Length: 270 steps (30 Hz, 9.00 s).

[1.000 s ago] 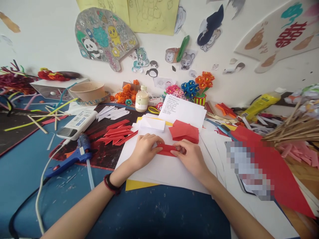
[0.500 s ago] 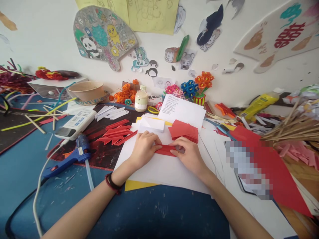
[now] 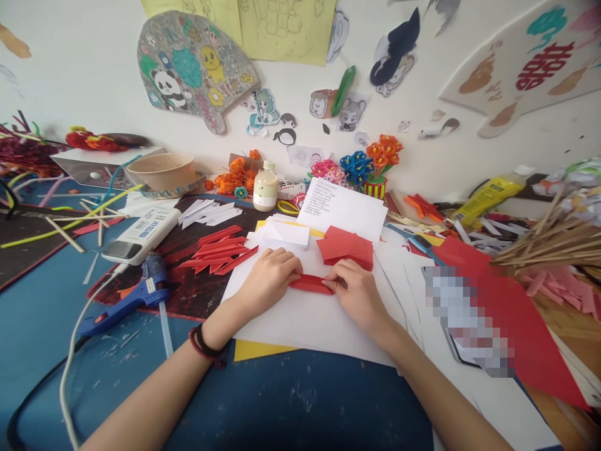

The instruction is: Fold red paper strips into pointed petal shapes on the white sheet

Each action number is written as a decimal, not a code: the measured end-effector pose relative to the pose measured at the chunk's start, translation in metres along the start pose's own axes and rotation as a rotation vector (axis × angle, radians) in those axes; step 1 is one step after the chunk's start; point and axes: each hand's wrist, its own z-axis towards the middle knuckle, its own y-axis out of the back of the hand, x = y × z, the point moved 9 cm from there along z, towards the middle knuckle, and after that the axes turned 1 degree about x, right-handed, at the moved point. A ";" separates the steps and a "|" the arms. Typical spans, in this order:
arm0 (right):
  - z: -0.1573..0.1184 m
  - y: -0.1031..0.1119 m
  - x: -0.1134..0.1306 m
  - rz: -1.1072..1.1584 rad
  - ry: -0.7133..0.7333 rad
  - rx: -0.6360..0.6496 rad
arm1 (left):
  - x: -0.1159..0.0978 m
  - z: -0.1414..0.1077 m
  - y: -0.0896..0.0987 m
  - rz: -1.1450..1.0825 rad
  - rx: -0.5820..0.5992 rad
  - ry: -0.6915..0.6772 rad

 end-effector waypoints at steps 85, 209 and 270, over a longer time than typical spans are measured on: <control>-0.020 -0.015 0.042 -0.491 0.278 0.079 | -0.026 -0.014 -0.008 0.252 0.061 -0.211; -0.018 -0.023 0.012 0.442 -0.246 0.132 | -0.017 -0.018 -0.004 -0.556 0.132 0.119; -0.022 0.032 -0.028 0.162 -0.261 -0.203 | -0.059 -0.002 0.039 0.553 -0.290 -0.296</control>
